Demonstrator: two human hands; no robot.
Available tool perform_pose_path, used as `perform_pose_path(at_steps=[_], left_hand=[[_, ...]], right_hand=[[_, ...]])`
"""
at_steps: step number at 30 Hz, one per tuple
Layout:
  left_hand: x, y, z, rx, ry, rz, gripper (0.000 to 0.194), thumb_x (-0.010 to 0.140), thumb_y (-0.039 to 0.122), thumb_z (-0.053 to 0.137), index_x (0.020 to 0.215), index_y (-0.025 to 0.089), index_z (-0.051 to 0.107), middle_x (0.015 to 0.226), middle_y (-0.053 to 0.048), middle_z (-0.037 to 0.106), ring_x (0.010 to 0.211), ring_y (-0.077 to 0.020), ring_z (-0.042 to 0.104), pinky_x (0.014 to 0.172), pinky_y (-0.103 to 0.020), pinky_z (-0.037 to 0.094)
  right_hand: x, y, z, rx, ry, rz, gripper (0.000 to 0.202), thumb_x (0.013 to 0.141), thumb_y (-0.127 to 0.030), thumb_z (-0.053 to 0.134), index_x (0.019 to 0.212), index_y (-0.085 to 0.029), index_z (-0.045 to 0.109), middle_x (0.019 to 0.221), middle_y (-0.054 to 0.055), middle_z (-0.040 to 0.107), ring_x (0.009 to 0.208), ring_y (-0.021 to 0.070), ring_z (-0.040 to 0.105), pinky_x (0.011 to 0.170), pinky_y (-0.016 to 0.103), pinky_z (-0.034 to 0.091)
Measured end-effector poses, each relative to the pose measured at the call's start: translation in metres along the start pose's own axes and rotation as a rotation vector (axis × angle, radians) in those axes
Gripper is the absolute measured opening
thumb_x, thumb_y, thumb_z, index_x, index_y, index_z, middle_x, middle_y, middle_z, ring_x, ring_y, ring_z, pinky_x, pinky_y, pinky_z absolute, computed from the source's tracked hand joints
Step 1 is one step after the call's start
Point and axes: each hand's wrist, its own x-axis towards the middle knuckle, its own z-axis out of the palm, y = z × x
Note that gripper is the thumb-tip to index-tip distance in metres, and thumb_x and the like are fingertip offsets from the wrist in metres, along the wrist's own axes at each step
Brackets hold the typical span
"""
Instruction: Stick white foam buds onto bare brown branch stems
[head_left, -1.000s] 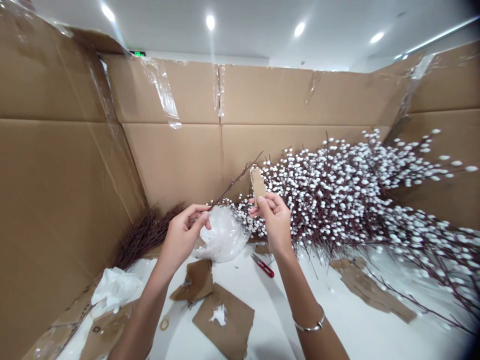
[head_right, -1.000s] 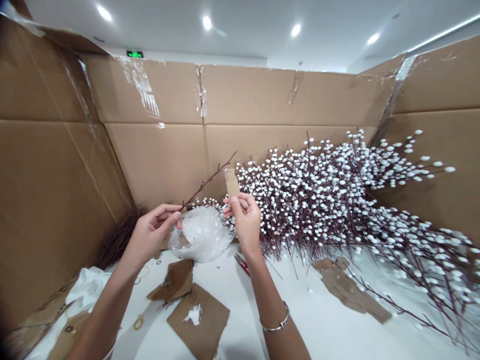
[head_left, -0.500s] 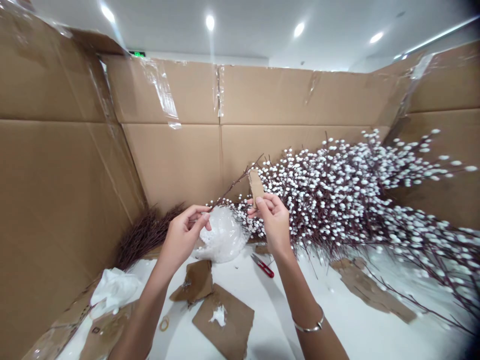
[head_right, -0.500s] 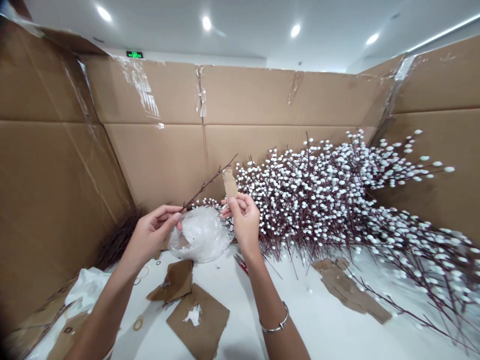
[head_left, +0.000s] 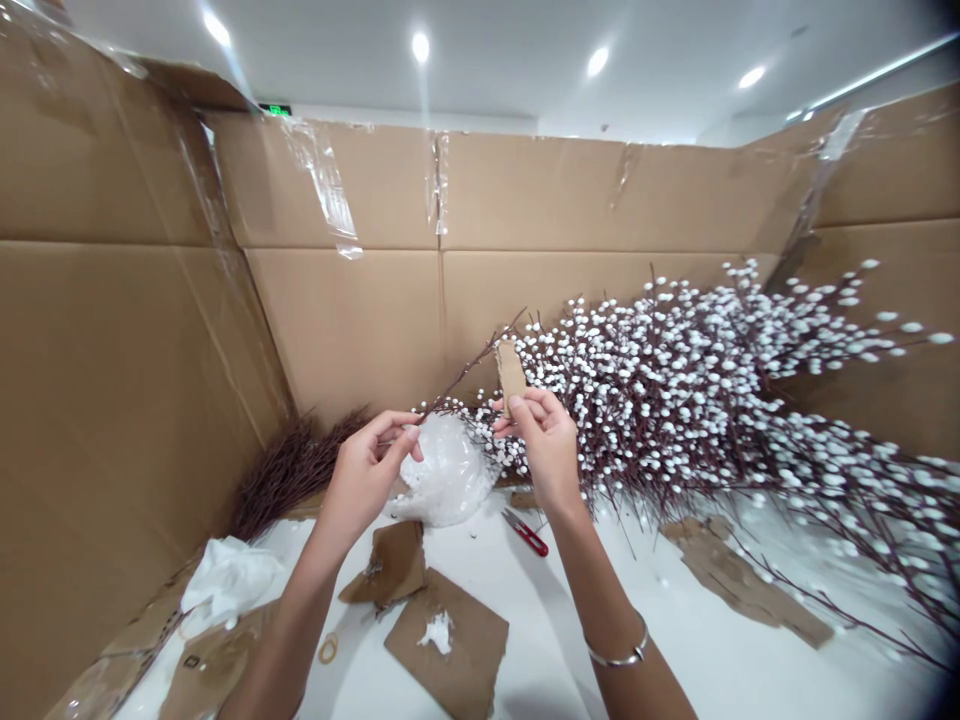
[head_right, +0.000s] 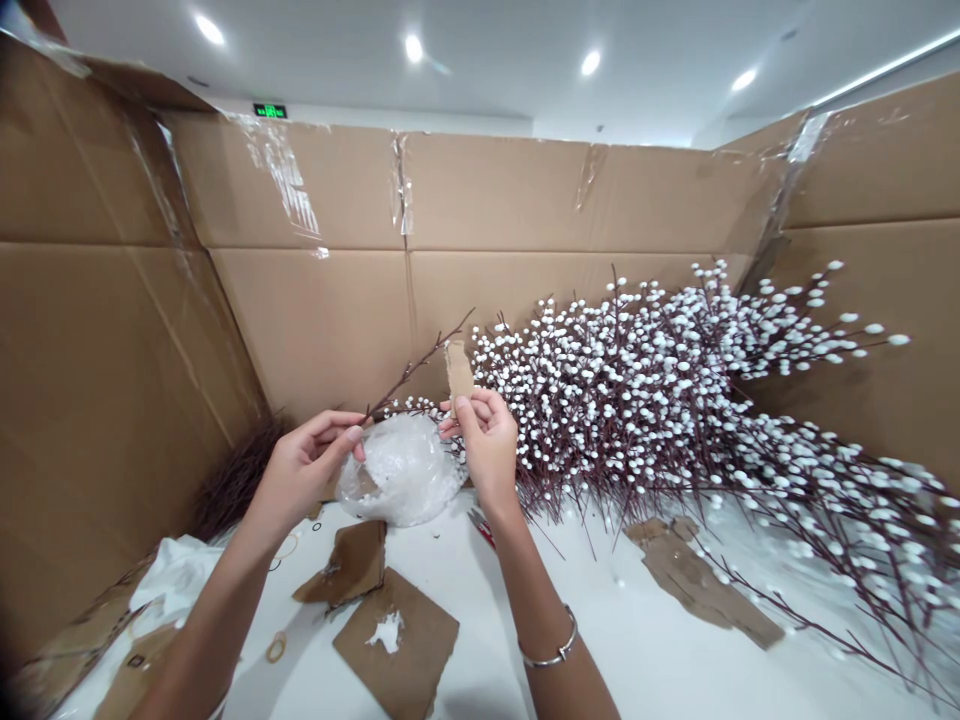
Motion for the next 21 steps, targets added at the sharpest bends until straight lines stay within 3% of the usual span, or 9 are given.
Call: perform_pose_path(at_steps=[11,21], left_hand=[[-0.0019,0.0015,0.0064,-0.031,0.004,-0.032,0.032,0.089,0.044,0.06,0.106,0.017,0.065,0.069,0.0,0.062,0.055,-0.0111,0.046,0.047,-0.021,0.03],[-0.001,-0.0004,0.0073,-0.036,0.049,-0.011,0.03,0.089,0.043,0.06,0.105,0.017,0.065,0.069,0.0,0.064,0.054,-0.0099,0.044,0.048,-0.021,0.028]], right_hand=[[-0.0014,0.0014,0.0013,0.066,-0.037,0.05,0.018,0.086,-0.032,0.066,0.088,-0.019,0.054,0.084,0.004,0.075,0.063,0.0127,0.067,0.06,0.027,0.057],[-0.0012,0.0024,0.0006,0.092,-0.075,0.087,0.019,0.085,-0.033,0.067,0.089,-0.019,0.056,0.084,0.004,0.075,0.063,0.0125,0.067,0.06,0.025,0.057]])
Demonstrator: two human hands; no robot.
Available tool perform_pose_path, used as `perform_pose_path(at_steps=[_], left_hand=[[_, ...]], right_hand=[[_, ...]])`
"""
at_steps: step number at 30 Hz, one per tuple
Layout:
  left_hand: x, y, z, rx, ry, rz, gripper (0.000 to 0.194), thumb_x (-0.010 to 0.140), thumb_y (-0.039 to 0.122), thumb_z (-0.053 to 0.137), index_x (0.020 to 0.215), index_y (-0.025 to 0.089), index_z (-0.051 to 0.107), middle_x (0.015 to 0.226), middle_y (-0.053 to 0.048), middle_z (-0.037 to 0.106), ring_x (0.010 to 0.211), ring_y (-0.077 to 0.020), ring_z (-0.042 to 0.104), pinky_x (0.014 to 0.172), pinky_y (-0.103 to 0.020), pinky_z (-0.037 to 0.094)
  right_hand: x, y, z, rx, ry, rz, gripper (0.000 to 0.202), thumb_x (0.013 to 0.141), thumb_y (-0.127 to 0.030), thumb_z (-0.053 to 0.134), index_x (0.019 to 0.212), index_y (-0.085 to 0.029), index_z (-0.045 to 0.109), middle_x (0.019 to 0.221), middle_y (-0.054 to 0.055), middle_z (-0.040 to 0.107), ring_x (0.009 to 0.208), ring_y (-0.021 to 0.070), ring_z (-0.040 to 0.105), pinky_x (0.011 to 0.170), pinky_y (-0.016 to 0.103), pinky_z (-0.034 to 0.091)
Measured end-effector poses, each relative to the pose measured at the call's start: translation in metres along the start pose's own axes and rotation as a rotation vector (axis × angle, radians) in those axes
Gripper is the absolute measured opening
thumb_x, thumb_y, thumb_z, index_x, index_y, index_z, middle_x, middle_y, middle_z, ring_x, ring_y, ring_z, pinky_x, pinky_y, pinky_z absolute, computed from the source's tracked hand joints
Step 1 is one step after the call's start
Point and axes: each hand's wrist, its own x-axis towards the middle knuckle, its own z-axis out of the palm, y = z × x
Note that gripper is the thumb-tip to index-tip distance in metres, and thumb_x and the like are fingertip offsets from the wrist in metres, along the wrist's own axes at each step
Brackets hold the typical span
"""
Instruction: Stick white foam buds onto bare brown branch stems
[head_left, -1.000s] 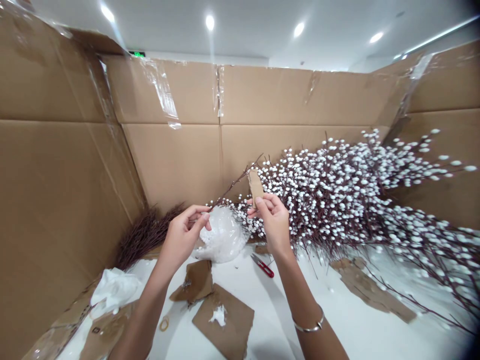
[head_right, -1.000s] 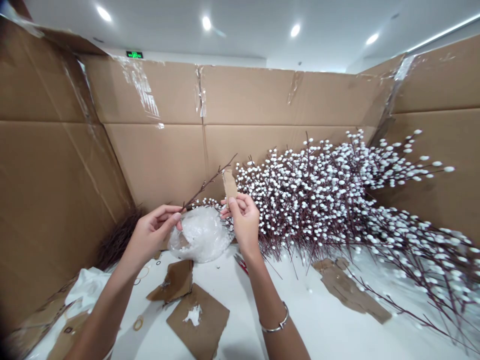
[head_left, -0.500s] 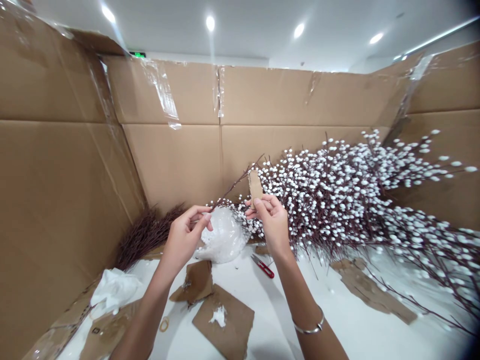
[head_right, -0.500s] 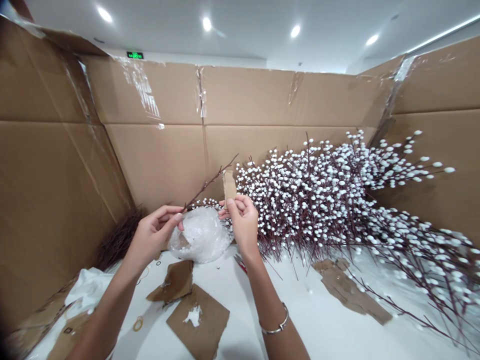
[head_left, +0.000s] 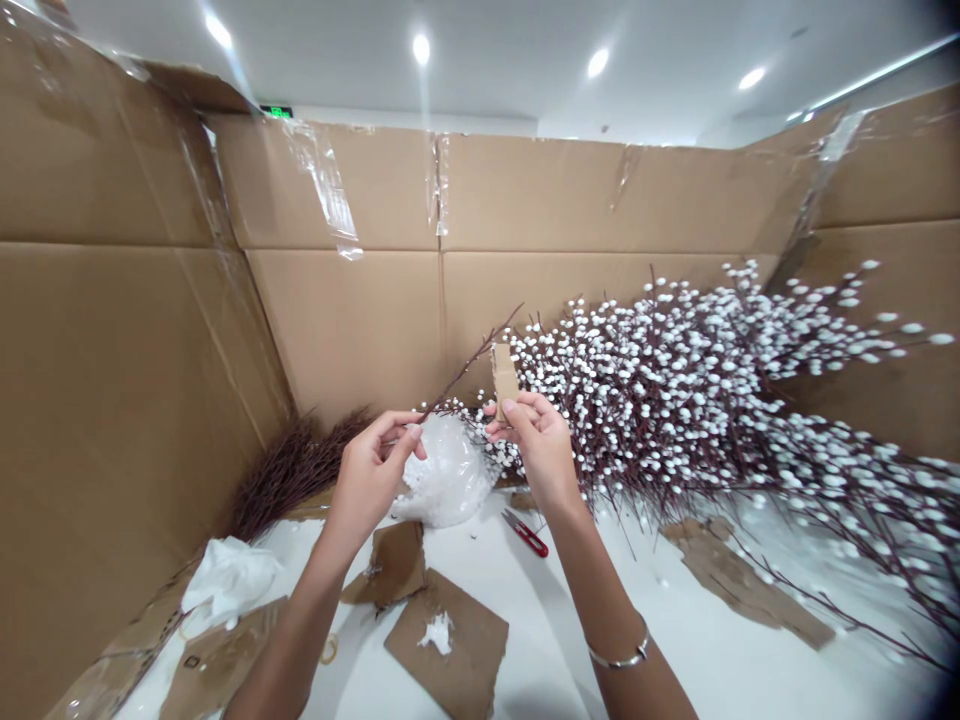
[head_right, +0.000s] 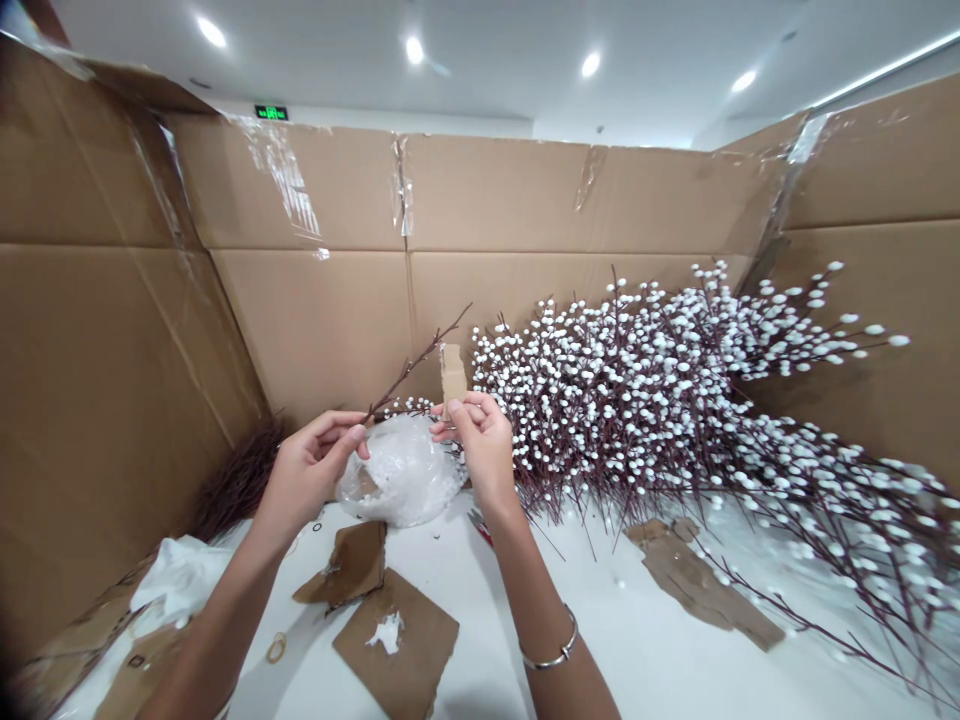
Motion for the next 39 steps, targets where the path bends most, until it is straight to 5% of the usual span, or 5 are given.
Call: perform_pose_path(at_steps=[21,30,33,39], left_hand=[[0.005,-0.004,-0.01,-0.042,0.034,0.014,0.031,0.088,0.045,0.059,0.099,0.017,0.067,0.069,0.0,0.063,0.048,-0.0086,0.036,0.046,-0.022,0.028],[0.004,0.003,-0.017,-0.071,0.068,0.025,0.029,0.089,0.041,0.06,0.101,0.016,0.068,0.068,0.0,0.061,0.048,-0.0076,0.033,0.044,-0.021,0.025],[0.003,0.007,-0.024,-0.089,0.098,0.046,0.026,0.088,0.038,0.062,0.1,0.016,0.07,0.068,0.0,0.061,0.047,-0.0071,0.033,0.043,-0.021,0.024],[0.004,0.008,-0.036,-0.1,0.133,0.051,0.025,0.087,0.035,0.063,0.102,0.017,0.07,0.068,0.0,0.061,0.044,-0.0058,0.031,0.041,-0.021,0.023]], right_hand=[[-0.003,-0.001,0.004,-0.07,0.087,-0.105,0.021,0.086,-0.038,0.064,0.089,-0.02,0.053,0.086,0.004,0.074,0.061,0.0123,0.065,0.061,0.028,0.056],[-0.002,-0.014,-0.012,-0.17,0.121,-0.217,0.016,0.089,-0.036,0.062,0.087,-0.021,0.061,0.068,-0.003,0.063,0.051,0.0083,0.049,0.05,0.022,0.04],[-0.009,-0.014,-0.022,-0.322,-0.029,-0.18,0.016,0.09,-0.038,0.061,0.089,-0.022,0.064,0.065,-0.003,0.062,0.052,0.0099,0.049,0.051,0.023,0.039],[-0.056,0.033,-0.049,-0.895,-0.711,-0.075,0.021,0.095,-0.033,0.053,0.091,-0.022,0.071,0.072,0.001,0.07,0.061,0.0144,0.059,0.059,0.025,0.041]])
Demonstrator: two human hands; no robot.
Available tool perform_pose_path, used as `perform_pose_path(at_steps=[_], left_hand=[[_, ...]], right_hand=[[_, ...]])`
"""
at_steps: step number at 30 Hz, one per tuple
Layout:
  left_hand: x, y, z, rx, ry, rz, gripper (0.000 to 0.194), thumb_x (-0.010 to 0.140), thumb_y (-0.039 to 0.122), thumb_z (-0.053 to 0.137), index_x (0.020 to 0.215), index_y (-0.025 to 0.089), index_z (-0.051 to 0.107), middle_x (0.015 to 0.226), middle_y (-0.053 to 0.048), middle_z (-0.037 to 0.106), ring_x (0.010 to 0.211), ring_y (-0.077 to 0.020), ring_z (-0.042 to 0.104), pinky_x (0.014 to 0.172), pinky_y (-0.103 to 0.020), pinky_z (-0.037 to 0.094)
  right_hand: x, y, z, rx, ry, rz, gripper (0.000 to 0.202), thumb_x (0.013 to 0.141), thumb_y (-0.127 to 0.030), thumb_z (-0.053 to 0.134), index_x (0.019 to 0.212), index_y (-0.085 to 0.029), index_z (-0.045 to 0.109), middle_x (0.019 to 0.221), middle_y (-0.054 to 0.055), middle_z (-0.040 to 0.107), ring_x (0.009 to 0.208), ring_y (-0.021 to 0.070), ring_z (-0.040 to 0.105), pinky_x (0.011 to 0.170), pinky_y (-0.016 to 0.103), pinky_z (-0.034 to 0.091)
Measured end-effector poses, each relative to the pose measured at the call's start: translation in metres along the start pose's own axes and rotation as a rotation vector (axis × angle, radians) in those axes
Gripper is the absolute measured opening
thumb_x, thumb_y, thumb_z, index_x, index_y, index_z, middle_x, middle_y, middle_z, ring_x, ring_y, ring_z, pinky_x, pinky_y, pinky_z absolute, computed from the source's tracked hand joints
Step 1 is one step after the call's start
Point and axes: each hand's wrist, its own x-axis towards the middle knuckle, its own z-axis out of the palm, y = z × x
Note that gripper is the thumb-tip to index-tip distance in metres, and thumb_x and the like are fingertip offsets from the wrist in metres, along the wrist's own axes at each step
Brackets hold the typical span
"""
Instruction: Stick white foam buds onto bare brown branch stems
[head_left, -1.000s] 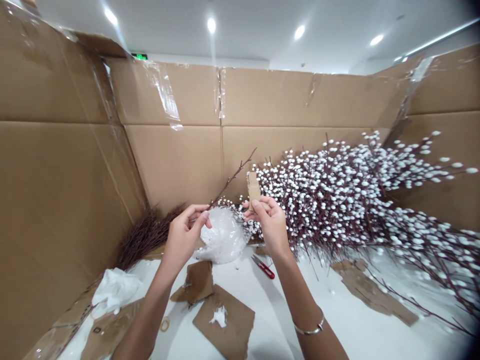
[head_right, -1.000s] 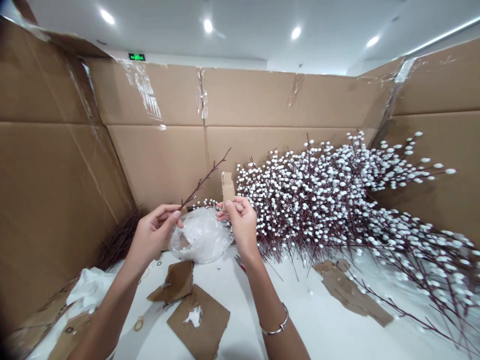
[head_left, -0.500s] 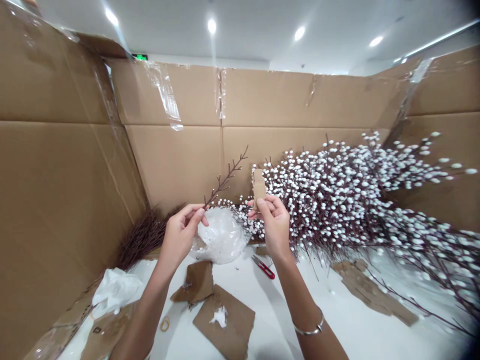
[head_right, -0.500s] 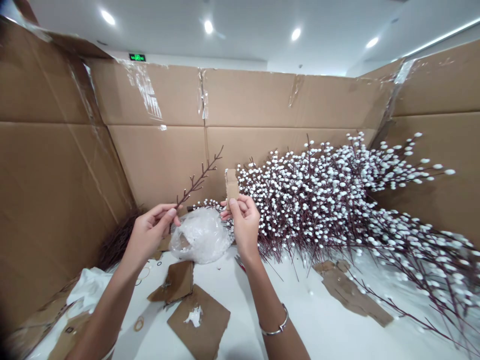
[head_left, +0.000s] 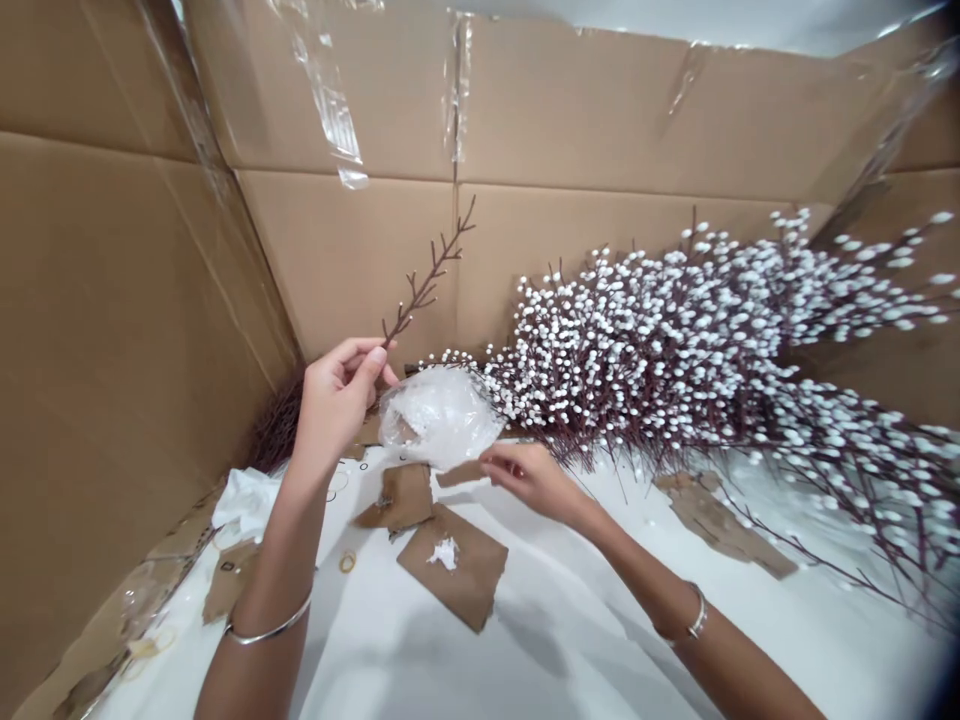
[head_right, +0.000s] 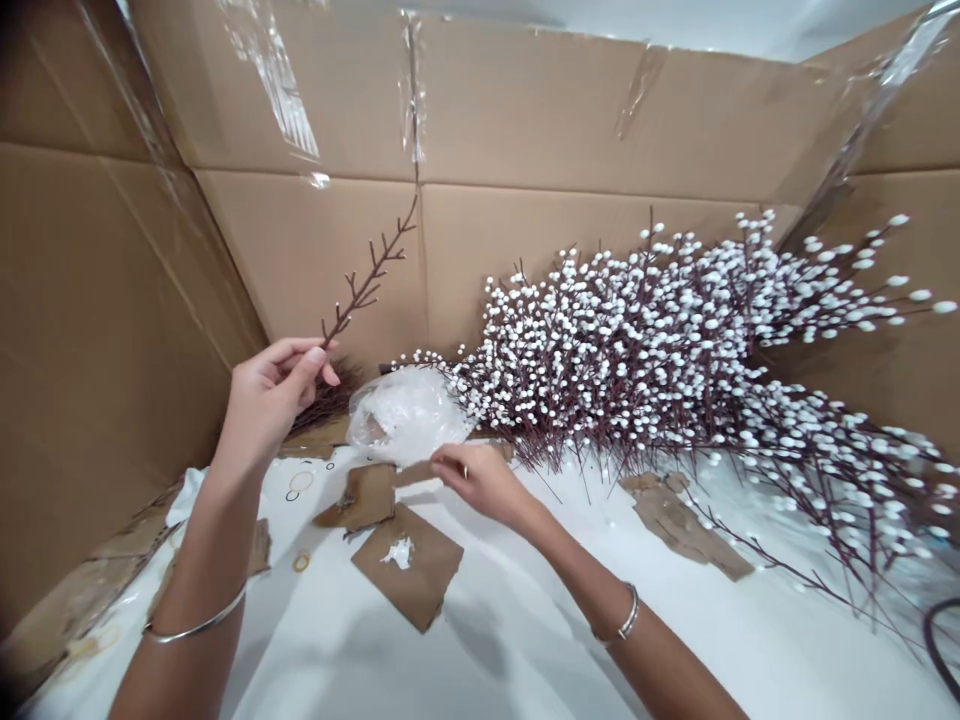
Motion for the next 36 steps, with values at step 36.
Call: perform_pose_path(at_steps=[36], left_hand=[[0.003,-0.007,0.002,0.006,-0.003,0.002,0.023,0.086,0.036,0.063,0.096,0.017,0.069,0.067,0.001,0.061,0.044,-0.006,0.034,0.042,-0.022,0.025]], right_hand=[[-0.042,0.013,0.047,-0.181,-0.194,-0.002,0.026,0.1,-0.032,0.044,0.1,-0.022,0.068,0.089,0.005,0.073,0.076,0.0169,0.065,0.068,0.026,0.044]])
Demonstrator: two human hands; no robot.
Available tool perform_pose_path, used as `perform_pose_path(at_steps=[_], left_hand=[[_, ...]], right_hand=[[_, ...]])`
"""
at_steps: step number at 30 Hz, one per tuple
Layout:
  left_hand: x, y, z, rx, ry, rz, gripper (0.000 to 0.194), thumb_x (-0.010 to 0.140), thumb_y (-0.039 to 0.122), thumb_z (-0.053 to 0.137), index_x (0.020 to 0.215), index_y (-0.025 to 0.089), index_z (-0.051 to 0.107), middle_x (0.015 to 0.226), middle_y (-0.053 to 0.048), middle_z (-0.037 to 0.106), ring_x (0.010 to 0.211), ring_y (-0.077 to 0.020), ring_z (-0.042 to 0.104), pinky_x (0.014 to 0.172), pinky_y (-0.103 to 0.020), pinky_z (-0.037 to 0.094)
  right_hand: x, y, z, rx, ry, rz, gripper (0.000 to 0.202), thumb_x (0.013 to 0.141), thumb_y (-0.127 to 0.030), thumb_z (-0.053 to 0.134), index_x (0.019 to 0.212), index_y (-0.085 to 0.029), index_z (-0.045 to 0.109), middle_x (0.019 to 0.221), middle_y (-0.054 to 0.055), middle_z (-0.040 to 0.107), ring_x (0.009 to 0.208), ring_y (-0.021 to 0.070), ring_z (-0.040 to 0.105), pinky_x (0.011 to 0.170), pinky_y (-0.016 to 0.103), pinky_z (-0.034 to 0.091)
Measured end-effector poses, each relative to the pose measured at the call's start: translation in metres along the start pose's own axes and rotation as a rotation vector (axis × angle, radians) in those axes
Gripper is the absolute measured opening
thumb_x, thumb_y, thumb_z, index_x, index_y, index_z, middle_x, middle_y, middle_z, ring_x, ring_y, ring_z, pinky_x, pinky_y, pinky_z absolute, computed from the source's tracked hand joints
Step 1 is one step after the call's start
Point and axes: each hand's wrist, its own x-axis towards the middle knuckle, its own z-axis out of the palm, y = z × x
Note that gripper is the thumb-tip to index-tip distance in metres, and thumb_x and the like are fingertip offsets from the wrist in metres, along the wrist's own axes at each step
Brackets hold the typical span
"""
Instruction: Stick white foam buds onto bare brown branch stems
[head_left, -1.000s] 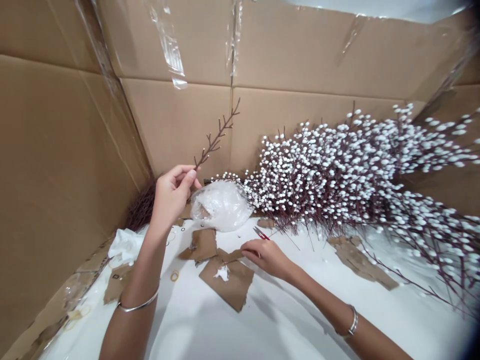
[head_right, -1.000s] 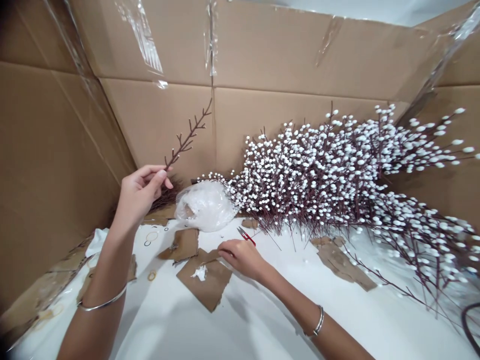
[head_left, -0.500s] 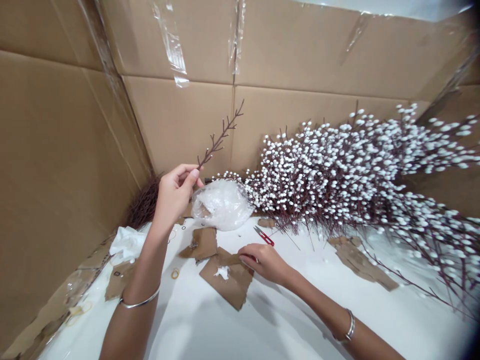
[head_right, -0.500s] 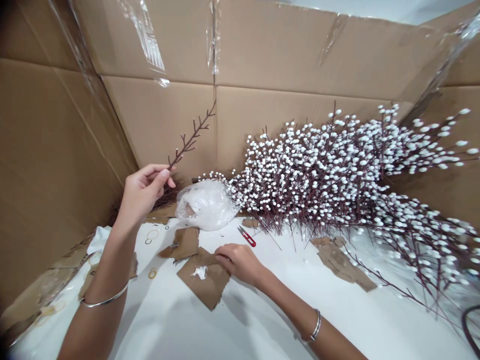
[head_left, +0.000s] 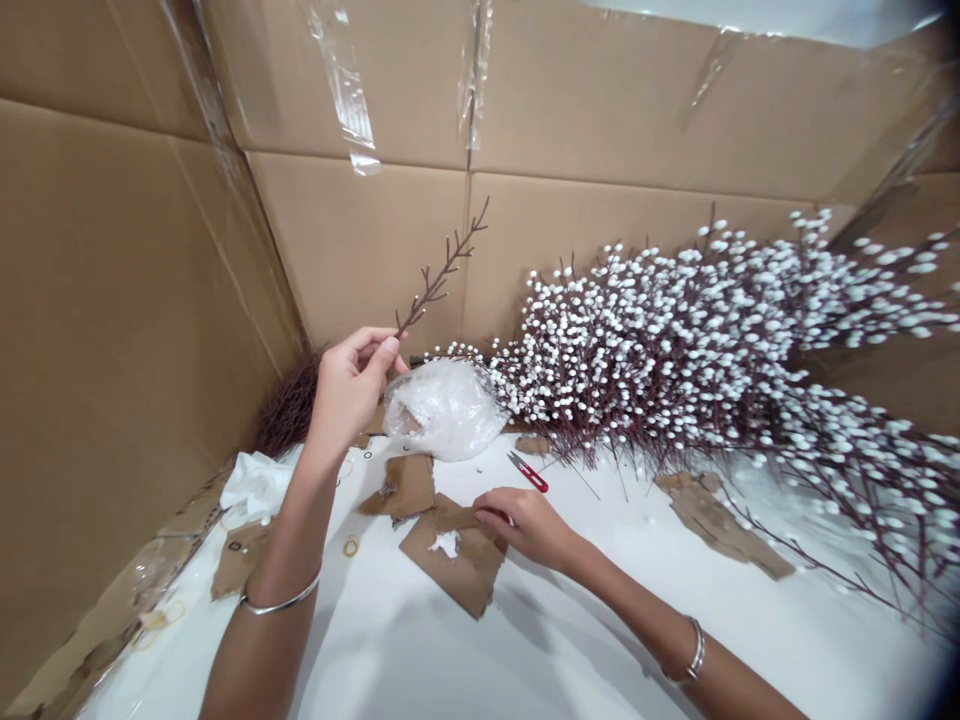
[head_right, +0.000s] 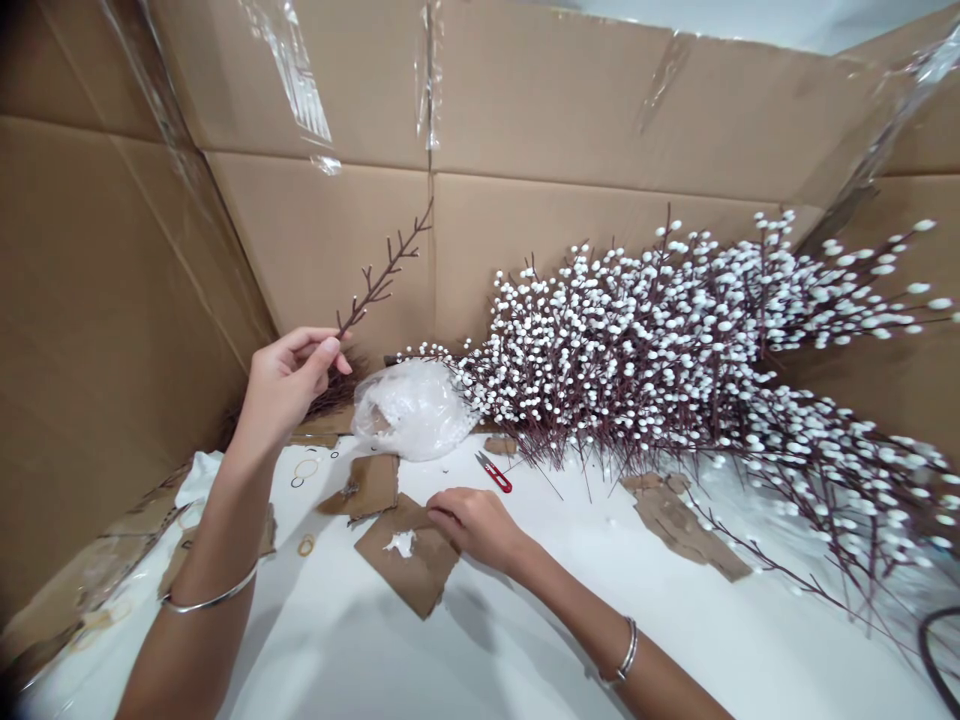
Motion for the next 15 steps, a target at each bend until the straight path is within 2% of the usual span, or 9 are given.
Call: perform_pose_path(at_steps=[15], left_hand=[[0.0014,-0.003,-0.0021,0.009,-0.007,0.023,0.024,0.086,0.034,0.061,0.099,0.015,0.069,0.067,0.0,0.061,0.046,-0.0065,0.035,0.043,-0.021,0.025]], right_hand=[[0.0024,0.0012,0.0019,-0.094,-0.027,-0.09,0.027,0.1,-0.03,0.043,0.102,-0.021,0.068,0.086,0.005,0.071,0.078,0.0167,0.064,0.066,0.025,0.042]])
